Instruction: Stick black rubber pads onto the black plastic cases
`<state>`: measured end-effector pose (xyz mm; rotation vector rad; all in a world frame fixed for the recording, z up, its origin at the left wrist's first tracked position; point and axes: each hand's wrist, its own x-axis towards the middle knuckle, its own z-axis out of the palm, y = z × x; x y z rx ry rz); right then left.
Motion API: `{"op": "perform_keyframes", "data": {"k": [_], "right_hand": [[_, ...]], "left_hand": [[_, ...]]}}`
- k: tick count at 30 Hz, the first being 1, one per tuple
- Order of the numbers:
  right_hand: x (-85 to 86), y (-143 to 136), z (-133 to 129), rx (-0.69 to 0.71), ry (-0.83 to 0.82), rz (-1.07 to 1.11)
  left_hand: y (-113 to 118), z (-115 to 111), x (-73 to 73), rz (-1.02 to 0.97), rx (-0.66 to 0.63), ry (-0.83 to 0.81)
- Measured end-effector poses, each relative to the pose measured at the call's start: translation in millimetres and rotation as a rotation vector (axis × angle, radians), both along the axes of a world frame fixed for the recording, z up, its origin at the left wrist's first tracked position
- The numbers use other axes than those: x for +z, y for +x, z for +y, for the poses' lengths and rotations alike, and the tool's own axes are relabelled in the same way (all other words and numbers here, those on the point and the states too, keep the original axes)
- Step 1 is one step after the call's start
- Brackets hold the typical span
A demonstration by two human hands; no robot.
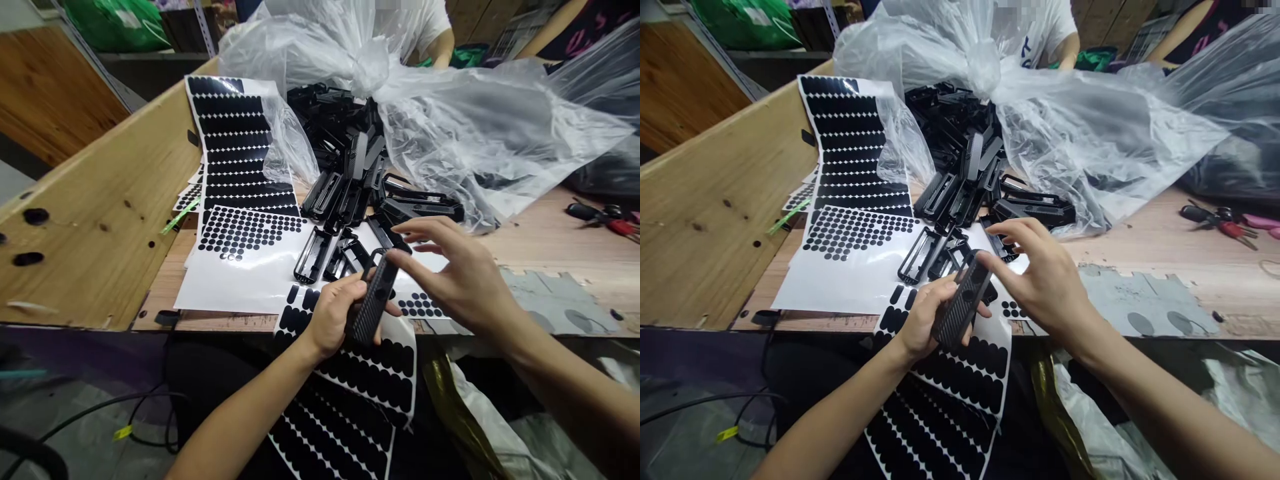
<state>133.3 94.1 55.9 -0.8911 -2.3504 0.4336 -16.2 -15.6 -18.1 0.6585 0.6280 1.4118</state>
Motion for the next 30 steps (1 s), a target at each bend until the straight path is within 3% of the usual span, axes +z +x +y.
{"op": "perform_keyframes", "data": {"k": [2, 6, 9, 14, 16, 21, 25, 28, 30], "right_hand": [[-14.2, -2, 0, -0.083, -0.121, 0.017], [-42.7, -3, -8, 0.053, -0.172, -0.159], [-49.2, 3, -8, 0.001, -0.236, -0.155], [-35.5, 18, -2, -0.105, -1.0, 0.246], [-28.4, 20, -8, -0.1, -1.181, 0.389], [-9.3, 21, -30, 0.077, -1.264, 0.369], [9.8, 29, -21, 0.315, -1.33, -0.012], [23.0, 27, -4, 0.283, -1.204, -0.301], [28.8, 18, 6, 0.167, -1.096, -0.294]], "left_hand": [[0, 0, 0.1, -0.041, 0.033, 0.006], [-2, 1, 1.6, -0.136, 0.158, 0.002], [-3, 1, 4.0, -0.179, 0.225, -0.021], [-1, 1, 5.1, -0.162, 0.253, -0.082], [2, 1, 4.9, -0.122, 0.269, -0.09], [8, 2, 5.9, -0.05, 0.336, -0.106], [3, 2, 8.0, -0.105, 0.27, -0.15], [0, 1, 9.9, -0.141, 0.124, -0.144], [-1, -2, 10.8, -0.088, 0.057, -0.091]]}}
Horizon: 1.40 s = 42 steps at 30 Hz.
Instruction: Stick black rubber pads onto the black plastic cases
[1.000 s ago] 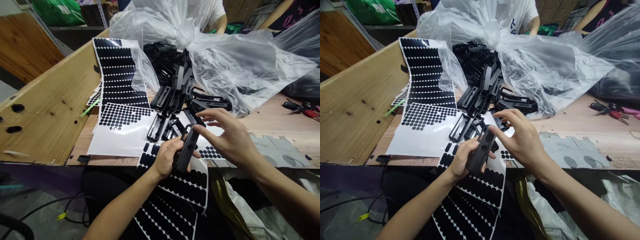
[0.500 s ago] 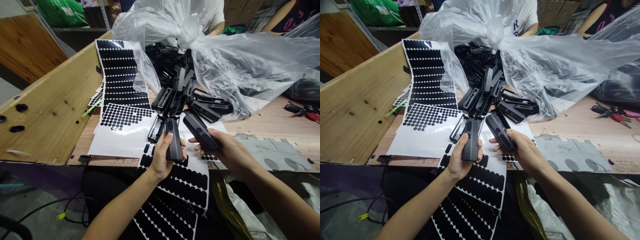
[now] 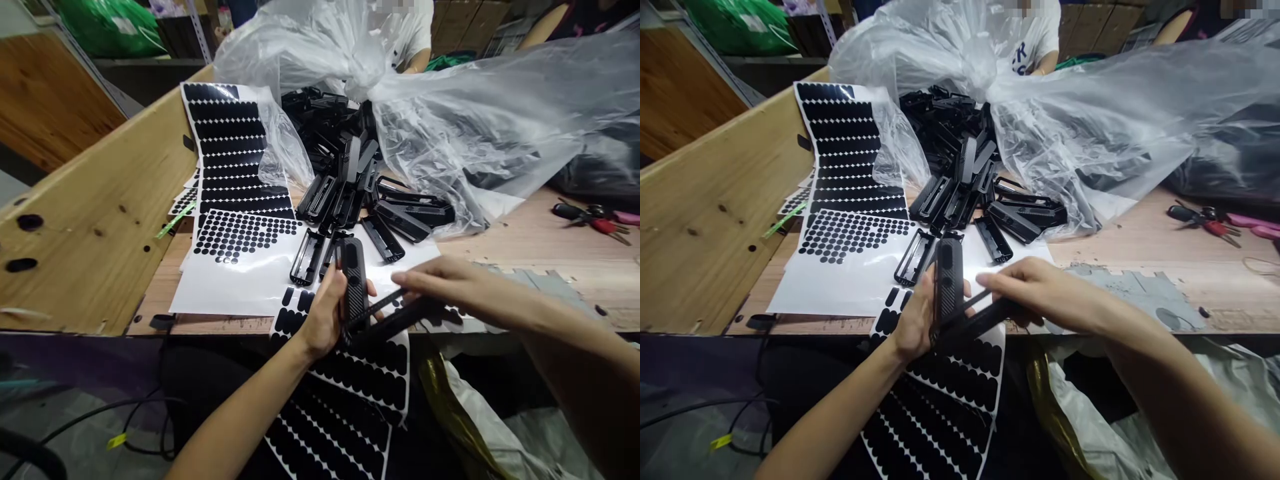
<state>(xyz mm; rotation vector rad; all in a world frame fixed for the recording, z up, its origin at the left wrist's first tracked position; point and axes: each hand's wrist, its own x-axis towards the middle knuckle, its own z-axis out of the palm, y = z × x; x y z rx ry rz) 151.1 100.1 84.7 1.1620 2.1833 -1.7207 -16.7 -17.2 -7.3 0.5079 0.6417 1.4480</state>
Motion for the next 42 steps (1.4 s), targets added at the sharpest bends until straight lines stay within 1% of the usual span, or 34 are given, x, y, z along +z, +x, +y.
{"op": "perform_keyframes", "data": {"k": [2, 3, 5, 6, 7, 9, 10, 11, 12, 14, 16, 20, 22, 24, 26, 28, 31, 33, 35, 37, 42], "right_hand": [[2.7, -11, 8, -0.082, 0.057, 0.046], [2.8, -14, 12, -0.109, 0.044, 0.084], [0.5, -14, 20, -0.149, 0.016, 0.159], [-2.3, -10, 25, -0.174, 0.048, 0.18], [-6.3, -2, 30, -0.205, 0.137, 0.167], [-17.7, 18, 41, -0.227, 0.457, 0.016], [-24.6, 29, 46, -0.208, 0.63, -0.107], [-31.7, 39, 49, -0.173, 0.752, -0.223], [-38.5, 48, 51, -0.132, 0.818, -0.299], [-49.6, 60, 52, -0.064, 0.852, -0.331], [-56.0, 63, 49, -0.046, 0.857, -0.292], [-58.0, 56, 49, -0.065, 0.899, -0.258], [-54.8, 54, 53, -0.066, 0.886, -0.243], [-48.1, 52, 54, -0.068, 0.849, -0.226], [-38.6, 49, 51, -0.089, 0.763, -0.185], [-29.1, 41, 40, -0.142, 0.558, -0.069], [-21.0, 20, 14, -0.241, 0.16, 0.192], [-20.8, 4, -2, -0.293, 0.01, 0.302], [-23.2, -10, -12, -0.335, -0.041, 0.342], [-26.2, -18, -17, -0.364, -0.049, 0.362], [-29.2, -22, -17, -0.386, -0.029, 0.36]], "left_hand": [[1, -2, 0.0, 0.109, -0.066, 0.059], [1, -3, -0.4, 0.16, -0.088, 0.076], [2, -3, -1.6, 0.207, -0.091, 0.074], [1, -2, -2.2, 0.198, -0.075, 0.064], [1, -2, -2.6, 0.178, -0.056, 0.057], [0, 0, -3.0, 0.133, -0.023, 0.052], [-1, 0, -3.0, 0.116, -0.01, 0.053], [-1, 1, -2.8, 0.103, 0.004, 0.054], [-1, 1, -2.7, 0.095, 0.014, 0.053], [-2, 2, -2.5, 0.084, 0.03, 0.049], [-2, 2, -2.7, 0.081, 0.039, 0.048], [-1, 2, -3.2, 0.078, 0.044, 0.038], [0, 2, -3.1, 0.081, 0.055, 0.033], [0, 2, -2.8, 0.084, 0.07, 0.032], [0, 2, -2.3, 0.083, 0.076, 0.034], [0, 2, -1.9, 0.083, 0.073, 0.034], [1, 2, -1.7, 0.093, 0.073, 0.022], [2, 2, -1.9, 0.103, 0.089, 0.004], [3, 2, -1.8, 0.114, 0.107, -0.011], [4, 2, -1.3, 0.12, 0.117, -0.016], [4, 1, 1.0, 0.126, 0.116, -0.026]]}}
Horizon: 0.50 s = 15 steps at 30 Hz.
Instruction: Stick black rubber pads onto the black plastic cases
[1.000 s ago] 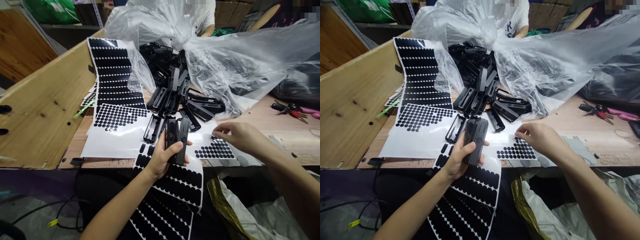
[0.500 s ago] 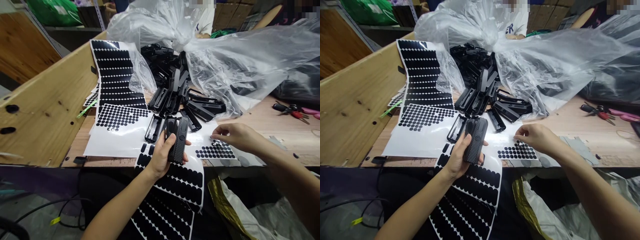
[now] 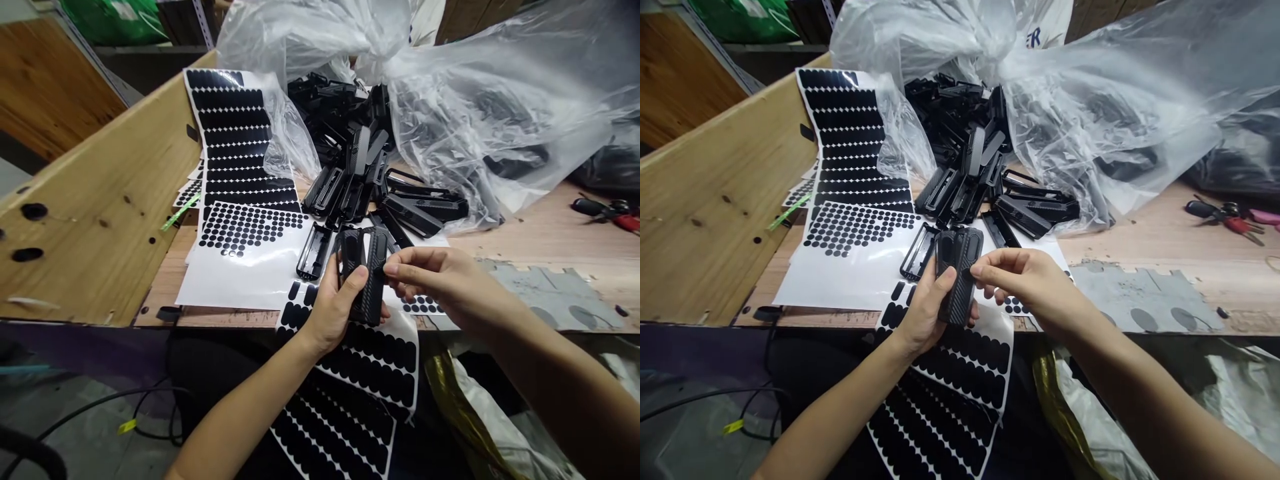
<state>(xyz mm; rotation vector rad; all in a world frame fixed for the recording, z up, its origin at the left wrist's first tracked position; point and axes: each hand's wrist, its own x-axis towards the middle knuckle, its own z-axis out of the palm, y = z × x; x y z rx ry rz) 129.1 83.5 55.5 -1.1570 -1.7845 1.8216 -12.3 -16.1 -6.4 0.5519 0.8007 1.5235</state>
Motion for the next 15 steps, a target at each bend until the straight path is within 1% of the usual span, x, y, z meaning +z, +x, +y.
{"op": "perform_keyframes", "data": {"k": [10, 15], "right_hand": [[4.2, -3, -5, -0.001, 0.151, -0.042], [10.3, -4, -10, -0.003, 0.262, -0.062]], "left_hand": [[1, 0, -1.7, -0.001, 0.026, -0.013], [1, -1, 0.0, -0.003, 0.037, -0.042]]}}
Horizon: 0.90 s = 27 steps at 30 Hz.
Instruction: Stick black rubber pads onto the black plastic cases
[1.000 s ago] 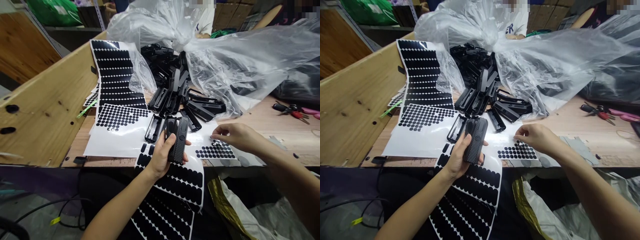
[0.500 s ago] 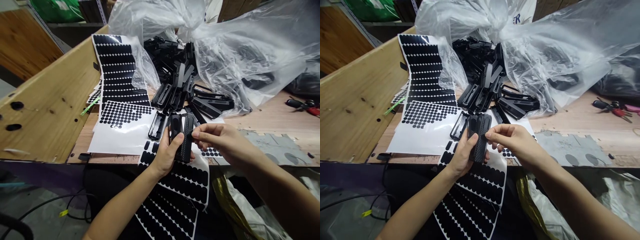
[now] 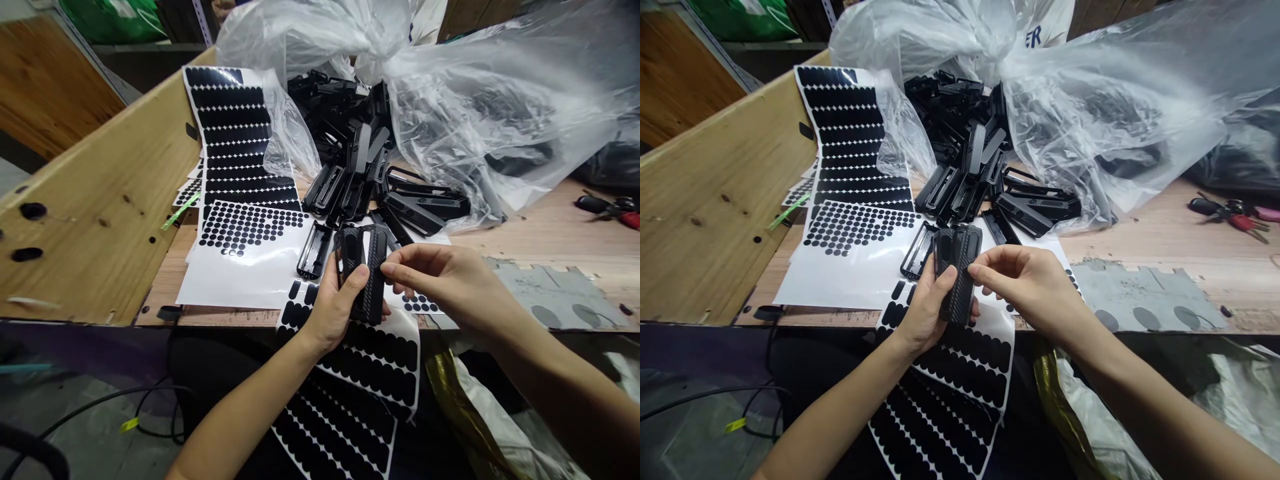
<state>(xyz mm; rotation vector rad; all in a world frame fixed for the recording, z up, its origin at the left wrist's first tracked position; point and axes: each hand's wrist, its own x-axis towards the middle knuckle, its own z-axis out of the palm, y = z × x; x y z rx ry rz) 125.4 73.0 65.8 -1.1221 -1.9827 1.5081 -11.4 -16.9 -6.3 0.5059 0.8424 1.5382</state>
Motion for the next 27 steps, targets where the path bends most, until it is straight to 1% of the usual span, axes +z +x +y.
{"op": "perform_keyframes", "data": {"k": [3, 6, 11, 13, 15, 17, 19, 20, 22, 24, 27], "right_hand": [[3.4, -2, -3, -0.008, 0.064, -0.027], [2.7, -3, -5, -0.005, 0.129, -0.038], [-5.2, -2, -3, 0.0, 0.213, -0.008], [-9.0, 1, -1, -0.03, 0.235, 0.026], [-14.2, 5, -1, -0.042, 0.288, -0.03], [-21.9, 12, -4, 0.014, 0.377, -0.183], [-32.2, 19, -12, 0.126, 0.472, -0.341], [-37.8, 22, -16, 0.168, 0.517, -0.385], [-48.2, 26, -26, 0.203, 0.587, -0.411], [-55.4, 28, -34, 0.2, 0.651, -0.393], [-55.2, 28, -39, 0.211, 0.777, -0.307]], "left_hand": [[0, 0, 0.3, -0.003, -0.003, 0.0], [0, 0, -0.6, 0.004, -0.009, 0.016], [0, 0, -1.5, 0.01, -0.016, 0.021], [-1, 0, -1.8, 0.001, -0.019, 0.035], [-3, 1, -2.4, -0.026, -0.032, 0.057], [-6, 1, -3.3, -0.08, -0.033, 0.07], [-8, 2, -4.2, -0.149, -0.007, 0.062], [-9, 2, -4.6, -0.18, 0.008, 0.054], [-10, 3, -5.0, -0.222, 0.026, 0.04], [-10, 3, -5.1, -0.232, 0.032, 0.048], [-9, 3, -5.6, -0.23, 0.039, 0.056]]}}
